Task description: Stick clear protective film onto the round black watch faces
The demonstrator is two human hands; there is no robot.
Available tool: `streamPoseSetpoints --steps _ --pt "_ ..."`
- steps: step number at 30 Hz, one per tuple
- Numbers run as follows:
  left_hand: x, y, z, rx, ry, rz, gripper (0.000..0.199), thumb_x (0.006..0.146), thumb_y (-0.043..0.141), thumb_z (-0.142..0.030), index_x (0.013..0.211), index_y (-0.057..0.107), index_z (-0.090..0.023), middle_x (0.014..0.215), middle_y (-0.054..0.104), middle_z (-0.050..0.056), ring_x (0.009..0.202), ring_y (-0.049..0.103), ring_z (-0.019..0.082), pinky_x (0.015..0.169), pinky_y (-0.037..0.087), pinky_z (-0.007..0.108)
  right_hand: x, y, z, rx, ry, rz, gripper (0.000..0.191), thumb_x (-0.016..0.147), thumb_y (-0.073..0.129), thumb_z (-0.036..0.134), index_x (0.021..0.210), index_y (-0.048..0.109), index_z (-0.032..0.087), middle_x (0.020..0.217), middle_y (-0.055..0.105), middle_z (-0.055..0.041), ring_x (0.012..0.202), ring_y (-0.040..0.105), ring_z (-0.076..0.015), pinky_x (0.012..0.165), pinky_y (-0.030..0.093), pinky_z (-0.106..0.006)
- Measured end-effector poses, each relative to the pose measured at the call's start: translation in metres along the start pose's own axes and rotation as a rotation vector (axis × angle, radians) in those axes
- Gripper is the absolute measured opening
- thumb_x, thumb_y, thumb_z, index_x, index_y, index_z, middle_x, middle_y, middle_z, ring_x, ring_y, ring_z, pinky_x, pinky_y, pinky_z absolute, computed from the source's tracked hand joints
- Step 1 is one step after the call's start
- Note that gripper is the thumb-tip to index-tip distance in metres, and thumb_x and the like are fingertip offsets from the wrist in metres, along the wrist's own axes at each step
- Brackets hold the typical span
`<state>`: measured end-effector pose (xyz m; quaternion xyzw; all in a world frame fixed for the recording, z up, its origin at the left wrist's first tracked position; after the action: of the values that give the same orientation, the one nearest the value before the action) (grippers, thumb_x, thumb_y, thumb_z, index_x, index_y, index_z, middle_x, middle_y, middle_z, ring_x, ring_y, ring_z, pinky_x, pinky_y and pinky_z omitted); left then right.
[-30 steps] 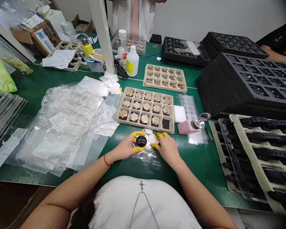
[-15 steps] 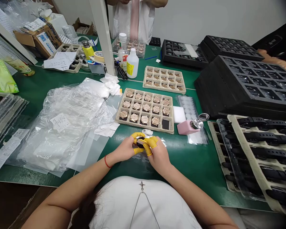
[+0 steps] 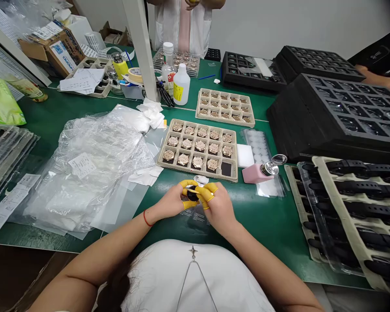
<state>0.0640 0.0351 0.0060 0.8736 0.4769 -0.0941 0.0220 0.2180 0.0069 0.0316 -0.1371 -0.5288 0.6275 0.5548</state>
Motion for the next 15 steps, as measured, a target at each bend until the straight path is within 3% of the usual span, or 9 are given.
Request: streamPoseSetpoints --steps 5,9,12,15 --pt "0.002 -0.001 0.006 0.014 -0.004 -0.026 0.048 0.067 0.067 -0.016 0.112 0.050 -0.018 0.087 0.062 0.002 0.077 0.061 0.016 0.066 0.048 0.024 -0.010 0.008 0.017 -0.144 -0.103 0.019 0.031 0.078 0.041 0.002 0.092 0.064 0.018 0.081 0.058 -0.0088 0.074 0.042 -0.0217 0.061 0.036 -0.033" --pt "0.003 -0.001 0.005 -0.004 0.006 -0.025 0.048 0.067 0.069 -0.017 0.110 0.050 -0.018 0.093 0.062 0.003 0.081 0.060 0.016 0.071 0.048 0.025 -0.015 0.004 0.015 -0.023 -0.108 0.063 0.031 0.081 0.040 0.004 0.095 0.064 0.020 0.083 0.060 -0.0081 0.076 0.045 -0.0215 0.063 0.039 -0.033" --pt "0.003 0.000 0.003 -0.044 -0.003 -0.015 0.047 0.069 0.070 -0.023 0.111 0.050 -0.019 0.094 0.061 0.003 0.080 0.059 0.015 0.071 0.047 0.025 -0.022 -0.005 -0.009 0.160 0.098 -0.021 0.026 0.089 0.042 0.016 0.109 0.058 0.023 0.092 0.061 -0.0067 0.082 0.051 -0.0208 0.069 0.045 -0.034" --pt "0.001 0.001 0.002 -0.062 -0.022 0.010 0.048 0.070 0.071 -0.026 0.113 0.049 -0.021 0.089 0.060 0.001 0.077 0.057 0.013 0.069 0.047 0.024 -0.035 -0.011 -0.050 0.133 0.397 -0.065 0.031 0.089 0.043 0.027 0.119 0.053 0.022 0.101 0.061 -0.0096 0.089 0.055 -0.0242 0.074 0.047 -0.040"
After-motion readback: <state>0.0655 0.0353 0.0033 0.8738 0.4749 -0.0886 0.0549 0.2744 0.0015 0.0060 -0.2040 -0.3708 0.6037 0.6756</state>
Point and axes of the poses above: each hand's wrist, its own x-axis towards the middle knuckle, its own y-axis out of the palm, z = x × y, the point moved 2 cm from there along x, towards the middle knuckle
